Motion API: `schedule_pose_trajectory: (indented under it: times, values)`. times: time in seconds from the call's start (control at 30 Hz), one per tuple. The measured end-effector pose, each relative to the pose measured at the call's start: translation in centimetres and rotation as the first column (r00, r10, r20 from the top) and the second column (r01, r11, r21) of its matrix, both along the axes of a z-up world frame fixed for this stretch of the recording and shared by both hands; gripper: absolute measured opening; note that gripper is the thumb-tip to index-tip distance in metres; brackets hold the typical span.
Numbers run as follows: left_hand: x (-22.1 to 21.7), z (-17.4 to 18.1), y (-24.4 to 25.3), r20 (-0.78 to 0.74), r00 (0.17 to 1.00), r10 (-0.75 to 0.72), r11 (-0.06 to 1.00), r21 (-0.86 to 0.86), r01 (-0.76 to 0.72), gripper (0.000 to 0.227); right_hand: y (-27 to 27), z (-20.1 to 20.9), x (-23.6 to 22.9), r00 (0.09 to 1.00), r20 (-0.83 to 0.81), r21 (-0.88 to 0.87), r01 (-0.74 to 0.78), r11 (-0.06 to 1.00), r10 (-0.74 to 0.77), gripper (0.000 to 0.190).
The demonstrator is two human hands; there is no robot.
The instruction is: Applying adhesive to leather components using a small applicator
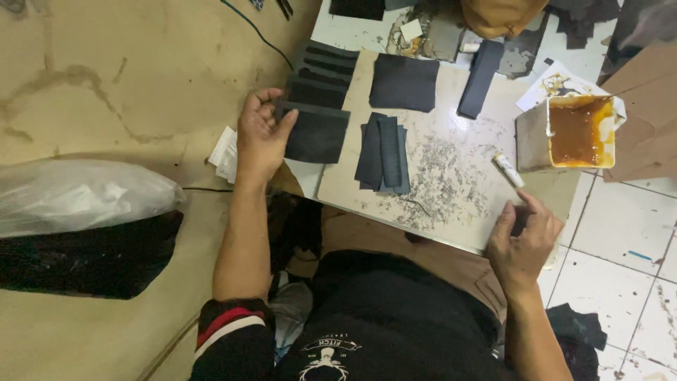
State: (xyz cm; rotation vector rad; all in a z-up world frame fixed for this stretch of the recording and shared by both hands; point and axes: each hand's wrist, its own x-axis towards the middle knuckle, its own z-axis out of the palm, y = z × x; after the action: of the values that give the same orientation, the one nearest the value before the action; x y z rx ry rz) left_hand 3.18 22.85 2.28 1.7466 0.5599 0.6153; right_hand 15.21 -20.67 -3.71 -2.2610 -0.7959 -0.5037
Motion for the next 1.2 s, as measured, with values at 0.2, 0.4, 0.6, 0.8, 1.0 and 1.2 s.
schedule_pose_trajectory:
  times: [0.2,0.4,0.6,0.8,1.0,1.2]
  values:
    - [1.8,-1.7,2.8,-0.11,0.989,0.1,0.994,-0.038,-0.104,0.032,0.0,-0.4,-0.1,1.0,0.02,-0.024,0.016,1.0,-0.016,0.023]
    - [2.6,-4.4,3.7,-0.2,0.952,0.232,0.928,0.34,-0.155,0.042,0.4,0.0,-0.2,0.999,0.026,-0.049,0.02,0.999,-0.019,0.022]
    - [2.5,-5.8,3.8,-0.091,0.981,0.17,0.91,0.395,-0.122,0.048,0.5,-0.1,-0.2,0.999,0.037,-0.052,0.024,0.998,-0.022,0.023]
    - [2.8,-6.2,3.6,-0.051,0.996,0.072,0.978,0.199,-0.06,0.052,0.6,0.4,0.1,0.998,0.046,-0.065,0.034,0.997,-0.031,0.021]
    - [3.1,-2.7,-2.4,0.061,0.989,0.131,0.767,0.626,-0.141,0.033,-0.4,0.7,2.3,0.989,0.14,-0.108,0.055,0.993,-0.04,0.032]
    - [6.5,-5.5,-7.3,-0.151,0.957,-0.249,0.648,0.708,0.281,0.038,-1.6,-3.3,4.7,0.982,0.186,-0.261,0.092,0.961,-0.044,0.042]
